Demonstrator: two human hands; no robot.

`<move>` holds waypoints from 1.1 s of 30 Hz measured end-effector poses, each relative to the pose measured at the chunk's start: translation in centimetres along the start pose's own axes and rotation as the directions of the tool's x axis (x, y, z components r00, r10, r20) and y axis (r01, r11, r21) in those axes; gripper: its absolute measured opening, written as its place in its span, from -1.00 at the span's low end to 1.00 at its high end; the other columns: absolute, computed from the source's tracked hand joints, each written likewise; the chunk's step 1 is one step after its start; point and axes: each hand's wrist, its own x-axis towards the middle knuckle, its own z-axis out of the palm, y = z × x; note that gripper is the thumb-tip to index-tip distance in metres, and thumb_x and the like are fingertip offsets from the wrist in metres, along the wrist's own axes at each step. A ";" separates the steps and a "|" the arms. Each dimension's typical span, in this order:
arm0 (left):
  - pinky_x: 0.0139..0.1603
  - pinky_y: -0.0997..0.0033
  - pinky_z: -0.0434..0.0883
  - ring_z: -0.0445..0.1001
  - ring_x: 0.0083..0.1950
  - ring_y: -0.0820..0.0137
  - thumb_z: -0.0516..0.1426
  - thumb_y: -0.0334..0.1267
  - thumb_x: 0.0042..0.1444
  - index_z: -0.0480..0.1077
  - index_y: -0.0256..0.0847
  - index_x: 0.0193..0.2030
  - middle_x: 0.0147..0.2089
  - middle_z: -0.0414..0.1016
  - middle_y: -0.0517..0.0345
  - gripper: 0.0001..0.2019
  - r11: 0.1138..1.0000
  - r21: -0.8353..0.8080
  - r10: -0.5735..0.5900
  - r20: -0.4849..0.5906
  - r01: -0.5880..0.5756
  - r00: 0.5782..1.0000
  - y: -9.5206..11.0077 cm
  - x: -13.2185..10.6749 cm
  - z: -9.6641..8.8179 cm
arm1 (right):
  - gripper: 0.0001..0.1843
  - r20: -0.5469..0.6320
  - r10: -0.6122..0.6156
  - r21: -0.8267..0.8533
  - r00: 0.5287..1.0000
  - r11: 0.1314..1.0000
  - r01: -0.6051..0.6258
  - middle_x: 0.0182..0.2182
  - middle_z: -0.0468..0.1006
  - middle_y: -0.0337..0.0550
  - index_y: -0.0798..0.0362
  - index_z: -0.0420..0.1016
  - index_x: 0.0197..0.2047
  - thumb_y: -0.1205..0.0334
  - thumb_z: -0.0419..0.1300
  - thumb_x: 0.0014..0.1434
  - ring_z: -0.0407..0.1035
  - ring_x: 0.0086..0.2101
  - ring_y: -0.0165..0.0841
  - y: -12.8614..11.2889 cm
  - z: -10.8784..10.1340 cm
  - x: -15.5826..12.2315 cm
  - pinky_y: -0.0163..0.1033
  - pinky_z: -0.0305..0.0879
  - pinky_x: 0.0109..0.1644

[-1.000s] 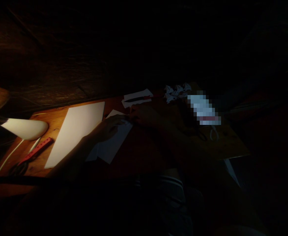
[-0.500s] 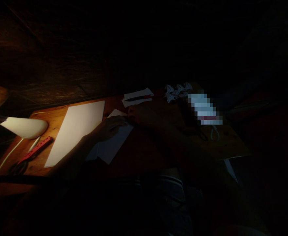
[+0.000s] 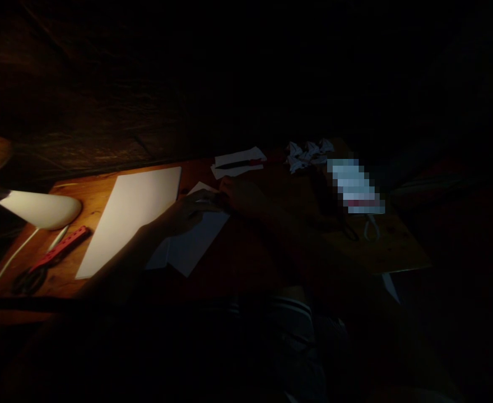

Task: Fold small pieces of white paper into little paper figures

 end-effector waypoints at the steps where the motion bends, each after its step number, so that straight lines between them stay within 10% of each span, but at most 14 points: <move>1: 0.40 0.01 0.62 0.58 0.38 0.22 0.06 -0.62 0.14 0.68 0.03 0.25 0.36 0.58 0.03 -0.33 1.000 -0.003 0.006 0.000 -0.006 1.000 -0.1 0.0 0.0 | -0.78 -0.006 0.002 -0.006 1.000 1.000 -0.002 0.10 0.61 0.03 0.11 0.64 0.05 0.21 0.19 0.54 0.49 -0.03 -0.23 0.0 0.1 0.0 -0.18 0.24 -0.05; 33: 0.48 0.02 0.58 0.55 0.46 0.22 0.05 -0.59 0.23 0.69 -0.05 0.18 0.47 0.54 0.04 -0.44 1.000 0.016 0.015 0.001 -0.015 1.000 -0.5 -0.2 -0.1 | -0.69 -0.082 -0.020 0.231 0.996 0.972 0.038 -0.06 0.61 -0.02 0.11 0.65 -0.12 0.00 0.41 0.31 0.45 -0.16 -0.26 2.1 -0.8 -0.1 -0.19 0.26 -0.08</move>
